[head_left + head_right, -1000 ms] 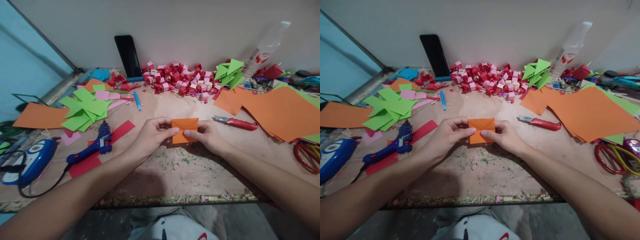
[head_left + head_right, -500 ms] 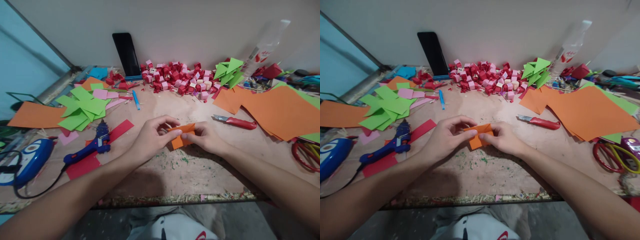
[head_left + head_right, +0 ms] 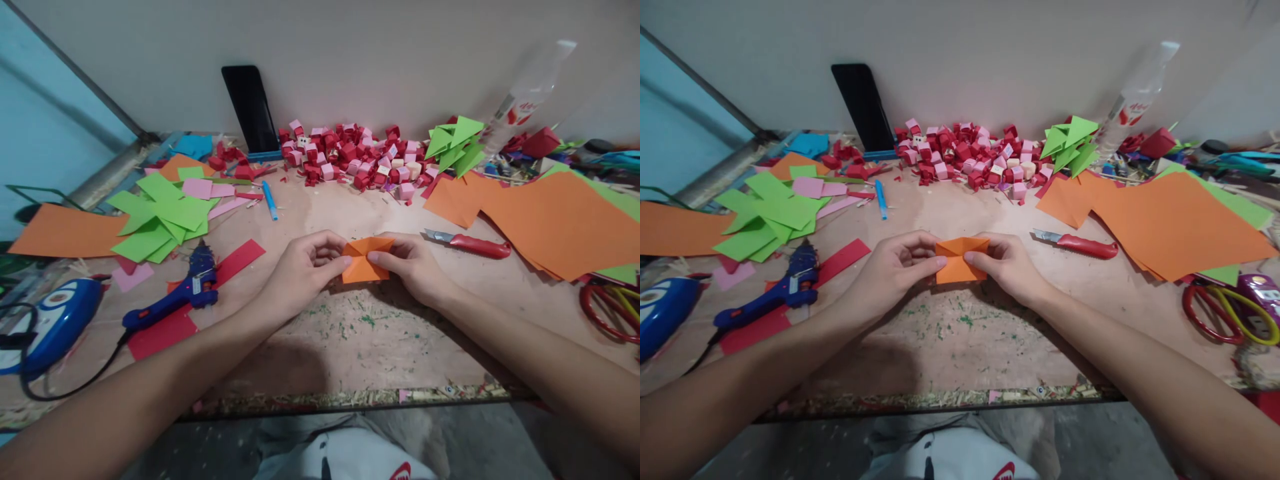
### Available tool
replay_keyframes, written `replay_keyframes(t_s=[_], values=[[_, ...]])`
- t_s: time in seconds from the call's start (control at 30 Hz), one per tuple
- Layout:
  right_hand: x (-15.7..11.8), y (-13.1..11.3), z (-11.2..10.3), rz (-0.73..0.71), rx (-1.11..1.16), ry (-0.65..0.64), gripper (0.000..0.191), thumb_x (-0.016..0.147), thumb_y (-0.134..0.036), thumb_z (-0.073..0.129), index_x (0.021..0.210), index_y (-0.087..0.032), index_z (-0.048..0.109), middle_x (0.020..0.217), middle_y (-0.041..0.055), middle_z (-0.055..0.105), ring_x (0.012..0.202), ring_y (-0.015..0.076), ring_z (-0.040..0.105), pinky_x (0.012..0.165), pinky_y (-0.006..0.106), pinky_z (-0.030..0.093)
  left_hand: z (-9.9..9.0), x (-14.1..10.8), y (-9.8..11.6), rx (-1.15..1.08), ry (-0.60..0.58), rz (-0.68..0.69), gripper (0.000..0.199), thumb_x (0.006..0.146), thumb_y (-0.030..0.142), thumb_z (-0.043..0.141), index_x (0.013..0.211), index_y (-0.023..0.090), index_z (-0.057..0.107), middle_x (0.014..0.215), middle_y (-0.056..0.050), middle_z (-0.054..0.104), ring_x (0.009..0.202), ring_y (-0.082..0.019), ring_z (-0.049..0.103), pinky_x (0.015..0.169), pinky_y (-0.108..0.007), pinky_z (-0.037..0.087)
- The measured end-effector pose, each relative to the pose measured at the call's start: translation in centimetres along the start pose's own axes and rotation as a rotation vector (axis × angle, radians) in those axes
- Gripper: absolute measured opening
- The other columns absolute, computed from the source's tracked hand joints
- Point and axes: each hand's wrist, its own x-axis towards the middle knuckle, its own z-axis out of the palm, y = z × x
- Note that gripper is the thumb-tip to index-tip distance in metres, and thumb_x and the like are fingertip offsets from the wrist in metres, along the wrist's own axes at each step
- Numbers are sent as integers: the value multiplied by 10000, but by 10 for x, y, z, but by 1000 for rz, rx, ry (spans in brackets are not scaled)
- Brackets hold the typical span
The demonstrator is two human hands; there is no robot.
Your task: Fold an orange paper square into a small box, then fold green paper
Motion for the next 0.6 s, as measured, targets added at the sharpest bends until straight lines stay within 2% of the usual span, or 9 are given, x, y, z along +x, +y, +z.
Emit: replay_keyframes(t_s=[0.13,0.27,0.33,0.43,0.5,0.53,0.6], values=[[2,2,-3,-32,36,-35,167,842,-298,818,979,-204,816,873,27,771,794,168,691,759,288,552,1,-1,0,-145,-67,-122,208,856,264,748,1031,191,664,742,17,670,571,-100,576,546,-216,453],[2,3,-5,-49,-3,-19,160,828,-269,807,976,-213,834,891,31,787,758,170,673,750,308,548,1,-1,2,-127,-48,-107,190,840,264,757,998,193,679,726,21,658,578,-104,590,552,-216,463],[1,2,-7,-56,43,-32,200,817,-286,800,1001,-216,838,930,47,794,838,203,698,814,342,557,0,-2,3,-106,-36,-83,168,836,253,753,980,194,691,732,18,655,591,-109,599,564,-224,476],[-1,-8,-11,-77,173,-68,333,921,-473,680,1098,-231,825,1097,90,776,1066,272,705,909,409,567,-2,-2,5,-114,-68,-61,119,827,220,717,942,197,698,775,-2,675,624,-133,616,572,-252,494],[-4,-20,-12,-154,134,-93,396,976,-554,603,1066,-237,823,1160,104,750,1150,293,678,936,433,568,-3,-3,7,-97,-164,-53,92,815,200,688,906,196,704,809,-20,690,675,-156,635,603,-276,515],[-5,-27,-10,-216,53,-114,373,982,-542,618,1023,-234,824,1141,104,748,1141,288,675,948,429,563,-4,-4,9,-61,-246,-45,94,806,183,674,892,194,711,828,-26,696,710,-166,644,630,-285,525],[-10,-43,-2,-338,-157,-183,253,980,-436,687,957,-219,814,1045,94,753,1057,258,686,960,405,546,-3,-9,11,64,-482,-21,149,793,152,645,905,197,733,843,-27,707,754,-174,651,673,-290,532]])
